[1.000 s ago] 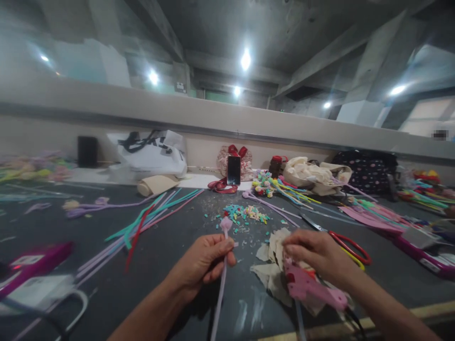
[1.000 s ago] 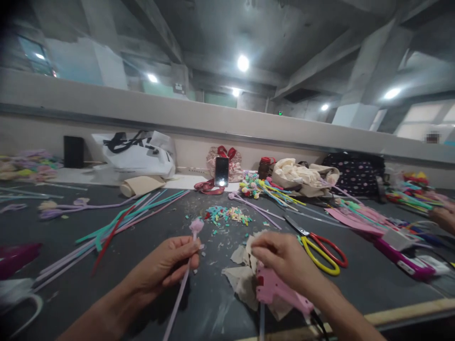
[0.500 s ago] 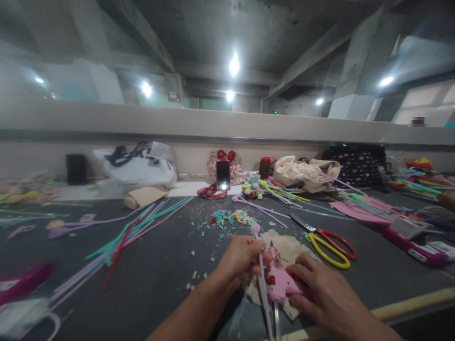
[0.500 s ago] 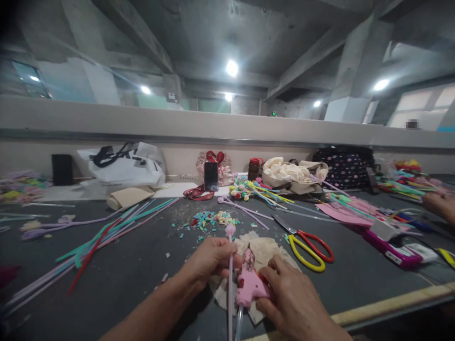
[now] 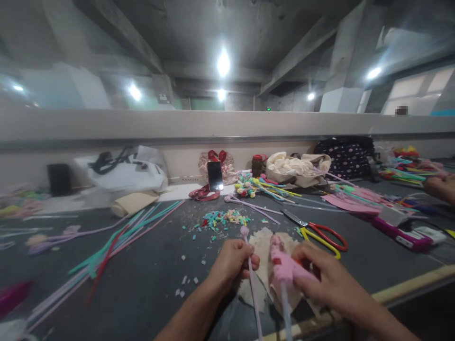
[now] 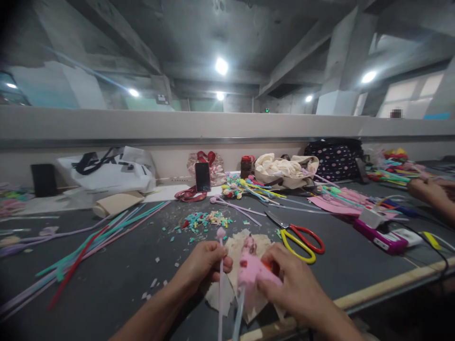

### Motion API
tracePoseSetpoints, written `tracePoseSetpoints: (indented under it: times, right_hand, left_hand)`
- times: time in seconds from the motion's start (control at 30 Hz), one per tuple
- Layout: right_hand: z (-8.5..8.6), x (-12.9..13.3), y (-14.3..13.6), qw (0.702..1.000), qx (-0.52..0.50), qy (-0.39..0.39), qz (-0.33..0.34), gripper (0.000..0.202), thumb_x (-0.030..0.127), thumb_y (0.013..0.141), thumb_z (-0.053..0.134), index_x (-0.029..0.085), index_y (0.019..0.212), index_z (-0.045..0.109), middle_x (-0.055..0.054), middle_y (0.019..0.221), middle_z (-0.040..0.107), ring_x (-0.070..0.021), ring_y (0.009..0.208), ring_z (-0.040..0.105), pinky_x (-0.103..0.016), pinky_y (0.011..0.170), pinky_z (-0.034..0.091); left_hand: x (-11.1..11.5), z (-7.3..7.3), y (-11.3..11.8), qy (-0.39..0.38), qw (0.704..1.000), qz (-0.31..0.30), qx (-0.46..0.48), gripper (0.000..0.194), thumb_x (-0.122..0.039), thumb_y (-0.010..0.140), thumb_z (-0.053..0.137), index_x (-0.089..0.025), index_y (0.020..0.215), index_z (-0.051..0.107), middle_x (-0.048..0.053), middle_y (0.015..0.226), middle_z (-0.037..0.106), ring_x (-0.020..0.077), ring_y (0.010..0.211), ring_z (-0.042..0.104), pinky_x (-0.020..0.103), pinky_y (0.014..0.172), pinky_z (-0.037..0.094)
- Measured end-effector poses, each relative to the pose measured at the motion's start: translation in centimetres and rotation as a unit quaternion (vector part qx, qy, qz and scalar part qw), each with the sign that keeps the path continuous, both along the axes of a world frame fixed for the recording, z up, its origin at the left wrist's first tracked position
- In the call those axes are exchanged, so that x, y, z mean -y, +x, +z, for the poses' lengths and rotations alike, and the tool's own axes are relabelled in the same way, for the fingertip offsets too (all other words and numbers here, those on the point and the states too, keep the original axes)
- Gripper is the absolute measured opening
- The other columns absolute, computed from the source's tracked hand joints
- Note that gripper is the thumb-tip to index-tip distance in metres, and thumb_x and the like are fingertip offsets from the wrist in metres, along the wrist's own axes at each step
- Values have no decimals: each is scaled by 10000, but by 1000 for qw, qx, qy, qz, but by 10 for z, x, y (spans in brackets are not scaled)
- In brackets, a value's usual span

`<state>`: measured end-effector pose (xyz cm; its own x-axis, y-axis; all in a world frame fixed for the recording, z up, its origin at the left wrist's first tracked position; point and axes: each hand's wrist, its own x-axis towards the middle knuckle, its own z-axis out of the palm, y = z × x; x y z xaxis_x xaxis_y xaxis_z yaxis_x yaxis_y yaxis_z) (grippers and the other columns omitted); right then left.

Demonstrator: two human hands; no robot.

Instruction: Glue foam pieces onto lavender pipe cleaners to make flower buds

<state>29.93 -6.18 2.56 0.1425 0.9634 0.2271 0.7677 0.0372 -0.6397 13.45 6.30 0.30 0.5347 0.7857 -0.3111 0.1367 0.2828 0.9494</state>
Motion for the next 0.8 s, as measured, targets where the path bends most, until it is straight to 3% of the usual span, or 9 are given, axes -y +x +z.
tracePoseSetpoints:
  times: [0.1,0.2,0.27,0.33,0.43,0.63,0.8]
  right_hand:
    - [4,-1,23,981,-190,-13,-27,128,301,647,554,193,713,574,17,611,529,-155,570,489,-236,500,361]
    - [6,3,34,927,-372,19,-53,248,382,646,553,165,757,600,-11,578,550,-162,512,484,-257,474,367]
    - [7,8,30,896,-440,45,-47,270,386,700,512,157,806,606,-32,613,574,-169,550,495,-261,508,379]
    - [6,13,20,888,-458,38,-37,270,386,758,461,167,818,607,-31,615,580,-158,561,489,-247,521,375]
    - [2,17,3,901,-433,1,-18,341,467,768,431,180,796,613,-24,586,569,-137,510,456,-227,472,342]
    - [-9,13,-19,925,-376,-48,15,400,556,712,463,191,769,616,-16,599,537,-138,512,429,-231,464,326]
    - [-4,12,-34,931,-364,-20,4,393,540,754,409,188,778,581,5,596,490,-117,512,379,-215,462,288]
  left_hand:
    - [0,0,0,1,1000,0,6,164,-287,643,547,-142,584,499,40,531,634,103,457,554,174,397,390]
    - [0,2,-2,-2,1000,-7,18,159,-271,647,545,-133,576,511,35,515,624,88,416,526,161,371,359]
    - [-1,4,-4,-12,999,-22,31,186,-282,654,546,-122,561,524,40,506,619,72,370,489,151,345,319]
    - [-2,7,-8,-28,997,-42,51,236,-321,666,543,-111,557,542,40,502,613,49,326,435,144,323,265]
    - [-2,11,-12,-55,993,-64,87,280,-373,673,540,-109,585,569,24,503,603,30,313,390,142,324,225]
    - [1,14,-13,-80,983,-85,141,288,-394,629,593,-112,573,585,35,537,618,82,411,490,187,424,346]
    - [6,15,-12,-68,980,-78,169,289,-394,585,645,-111,576,588,30,511,603,89,432,491,204,480,366]
